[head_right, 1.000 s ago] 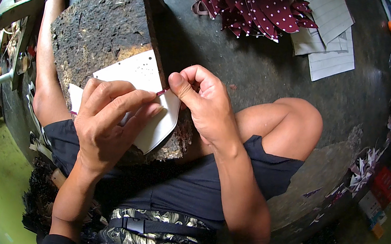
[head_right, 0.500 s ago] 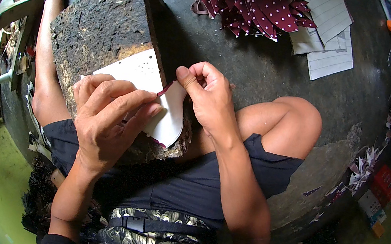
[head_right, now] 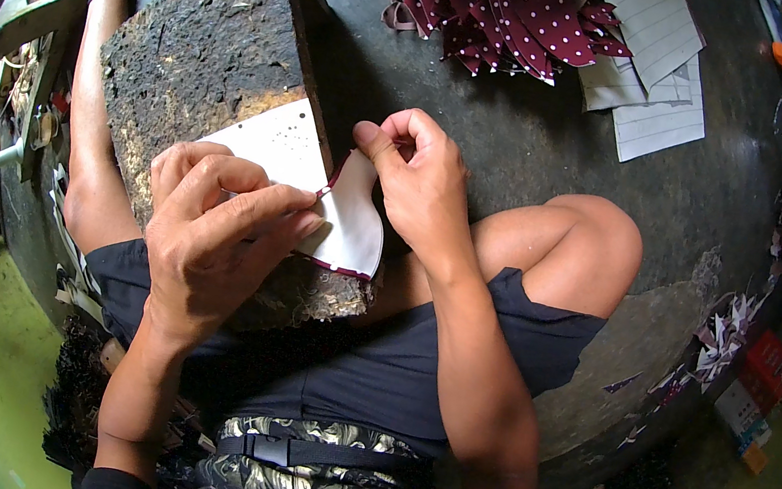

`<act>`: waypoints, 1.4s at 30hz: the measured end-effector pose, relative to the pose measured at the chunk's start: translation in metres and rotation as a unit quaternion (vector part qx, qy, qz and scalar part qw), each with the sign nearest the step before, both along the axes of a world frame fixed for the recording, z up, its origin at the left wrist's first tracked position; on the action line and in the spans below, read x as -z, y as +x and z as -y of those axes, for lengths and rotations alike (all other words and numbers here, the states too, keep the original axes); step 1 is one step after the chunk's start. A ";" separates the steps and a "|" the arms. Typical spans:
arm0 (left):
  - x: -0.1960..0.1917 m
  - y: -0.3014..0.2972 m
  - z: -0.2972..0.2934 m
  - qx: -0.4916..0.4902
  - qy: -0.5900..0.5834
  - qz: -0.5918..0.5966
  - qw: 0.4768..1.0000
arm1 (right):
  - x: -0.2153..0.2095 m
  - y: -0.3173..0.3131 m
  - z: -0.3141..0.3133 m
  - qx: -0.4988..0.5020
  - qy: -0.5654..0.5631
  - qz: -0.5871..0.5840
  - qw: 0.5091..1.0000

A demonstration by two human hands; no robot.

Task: The person sits on the floor and repeatedly folds maroon polka-dotted paper pieces around a white paper template. They align the edges and fold the paper over the template, then place the finished pieces into a growing pile on the floor.

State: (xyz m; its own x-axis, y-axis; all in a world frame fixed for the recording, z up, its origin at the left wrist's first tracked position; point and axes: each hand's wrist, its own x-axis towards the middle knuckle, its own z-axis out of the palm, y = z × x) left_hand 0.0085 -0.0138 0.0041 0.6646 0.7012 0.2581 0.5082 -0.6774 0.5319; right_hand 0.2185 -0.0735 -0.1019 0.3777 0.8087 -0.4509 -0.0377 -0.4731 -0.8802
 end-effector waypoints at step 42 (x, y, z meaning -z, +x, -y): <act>0.001 -0.003 -0.002 0.036 -0.001 0.015 0.999 | -0.060 -0.004 0.006 0.030 0.141 -0.152 0.978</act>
State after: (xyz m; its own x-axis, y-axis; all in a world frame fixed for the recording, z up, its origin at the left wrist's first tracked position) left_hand 0.0057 -0.0118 0.0026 0.7053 0.6524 0.2774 0.4423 -0.7107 0.5470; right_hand 0.2145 -0.0794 -0.0420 0.3117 0.8977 -0.3113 -0.3383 -0.2013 -0.9193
